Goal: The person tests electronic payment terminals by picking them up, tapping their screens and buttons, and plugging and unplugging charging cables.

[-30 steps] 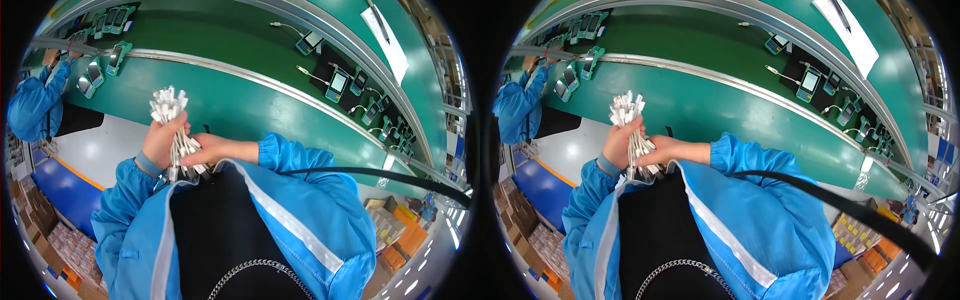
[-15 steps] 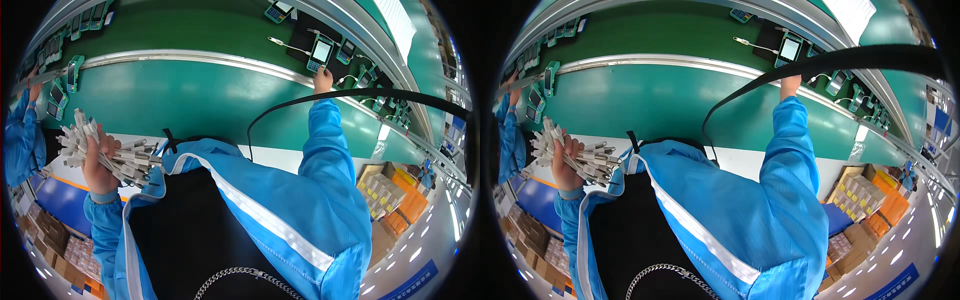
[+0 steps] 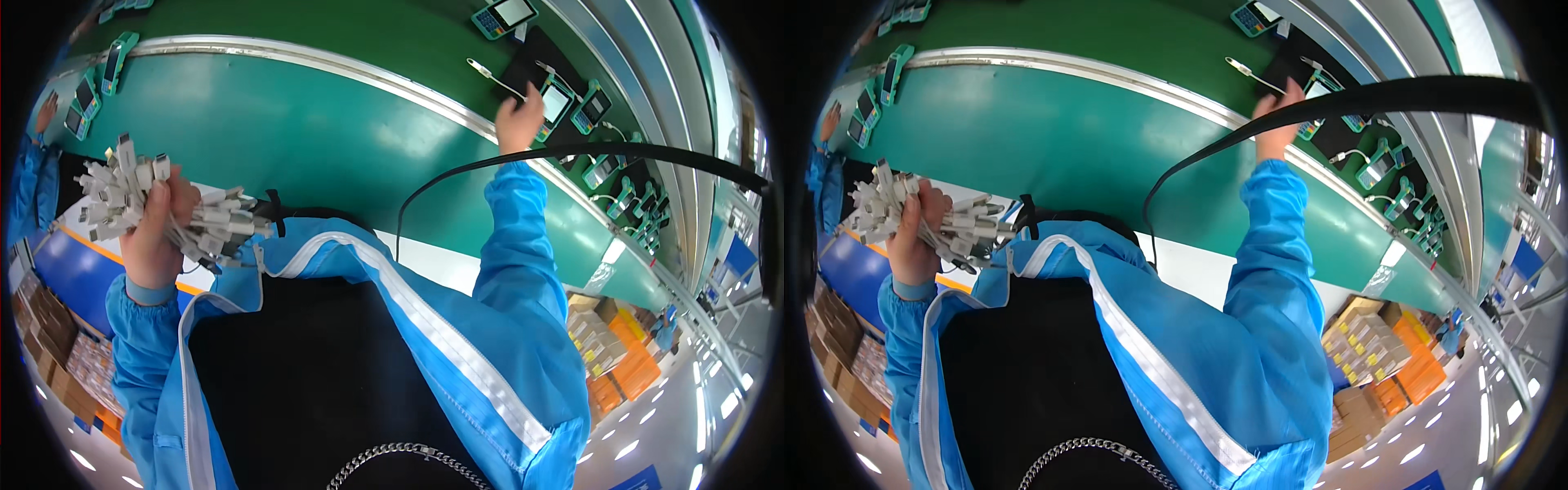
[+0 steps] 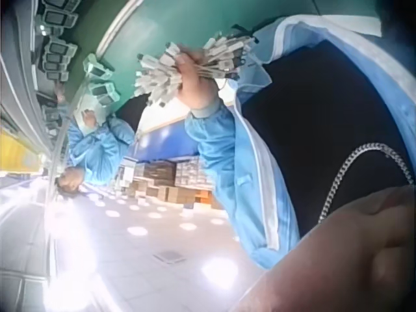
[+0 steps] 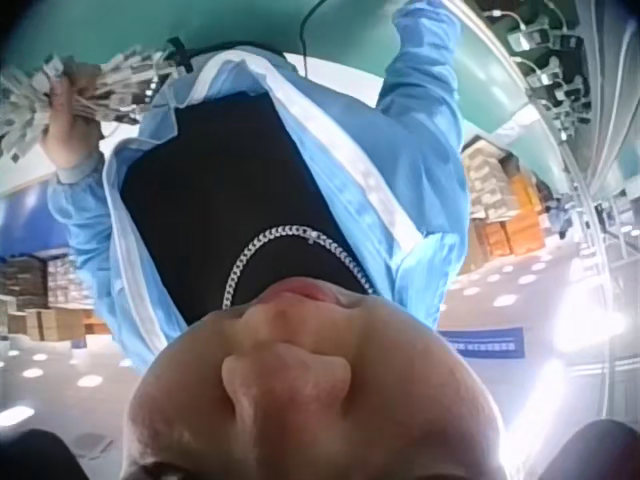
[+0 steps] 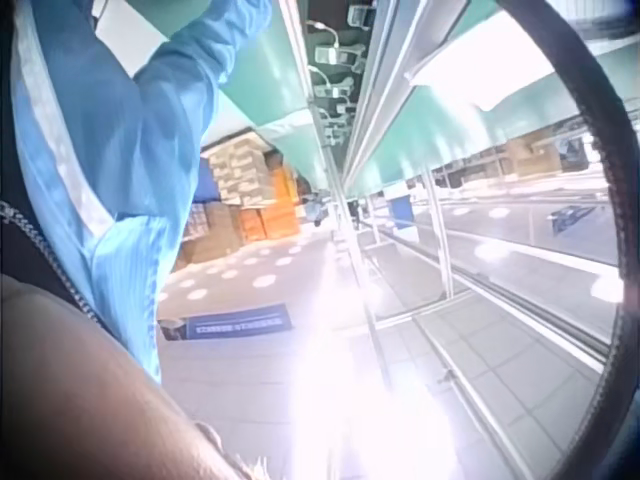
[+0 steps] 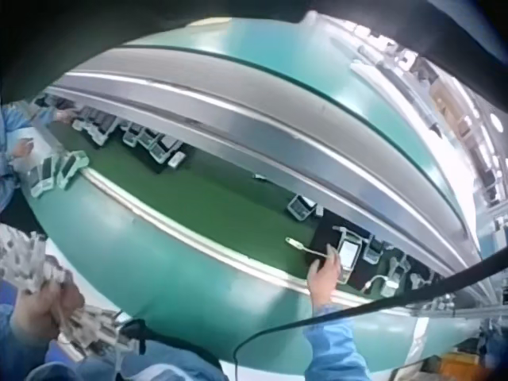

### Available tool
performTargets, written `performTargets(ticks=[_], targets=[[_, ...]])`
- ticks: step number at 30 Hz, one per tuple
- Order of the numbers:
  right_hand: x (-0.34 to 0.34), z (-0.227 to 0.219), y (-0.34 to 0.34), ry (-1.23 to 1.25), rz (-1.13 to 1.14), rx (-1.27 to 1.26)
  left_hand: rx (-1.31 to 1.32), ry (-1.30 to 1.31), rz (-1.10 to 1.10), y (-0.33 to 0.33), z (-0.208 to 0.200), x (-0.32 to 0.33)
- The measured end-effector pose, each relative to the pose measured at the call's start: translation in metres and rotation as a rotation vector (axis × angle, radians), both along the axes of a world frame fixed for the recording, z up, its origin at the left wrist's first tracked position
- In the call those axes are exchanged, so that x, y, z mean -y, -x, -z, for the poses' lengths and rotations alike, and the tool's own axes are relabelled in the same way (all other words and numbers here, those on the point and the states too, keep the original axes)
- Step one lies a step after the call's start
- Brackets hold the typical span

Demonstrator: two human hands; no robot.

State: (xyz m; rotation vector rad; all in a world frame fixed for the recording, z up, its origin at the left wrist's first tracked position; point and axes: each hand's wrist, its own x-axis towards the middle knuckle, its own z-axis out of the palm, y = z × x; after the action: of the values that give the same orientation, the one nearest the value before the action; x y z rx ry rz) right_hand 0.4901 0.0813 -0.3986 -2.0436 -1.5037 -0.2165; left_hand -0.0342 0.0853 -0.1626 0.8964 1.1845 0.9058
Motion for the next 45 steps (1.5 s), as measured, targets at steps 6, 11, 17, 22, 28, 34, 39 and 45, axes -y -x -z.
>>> performTargets(ticks=[6,11,17,22,28,34,39,45], targets=[[-0.087,0.05,0.016,0.231,-0.068,-0.069,0.064,-0.107,0.083,-0.013,-0.007,-0.003],[-0.102,0.063,0.013,0.345,-0.012,0.088,0.057,-0.064,0.037,0.0,-0.014,0.012],[-0.098,0.065,0.01,0.386,0.017,0.082,0.083,-0.084,-0.057,0.015,-0.004,0.024],[-0.082,0.059,-0.008,0.299,0.026,0.013,0.14,-0.136,-0.103,0.016,0.004,0.021],[-0.018,0.004,-0.022,-0.008,0.403,0.141,0.188,-0.112,-0.01,0.031,0.0,0.027],[0.093,0.054,-0.132,0.125,0.587,-0.689,0.104,-0.083,-0.051,0.017,-0.002,0.018],[0.105,0.055,-0.131,-0.104,0.484,-1.138,0.12,-0.09,0.086,0.013,0.0,0.009],[0.106,0.038,-0.134,-0.117,0.701,-1.164,0.079,-0.136,0.134,-0.001,-0.005,-0.003]])
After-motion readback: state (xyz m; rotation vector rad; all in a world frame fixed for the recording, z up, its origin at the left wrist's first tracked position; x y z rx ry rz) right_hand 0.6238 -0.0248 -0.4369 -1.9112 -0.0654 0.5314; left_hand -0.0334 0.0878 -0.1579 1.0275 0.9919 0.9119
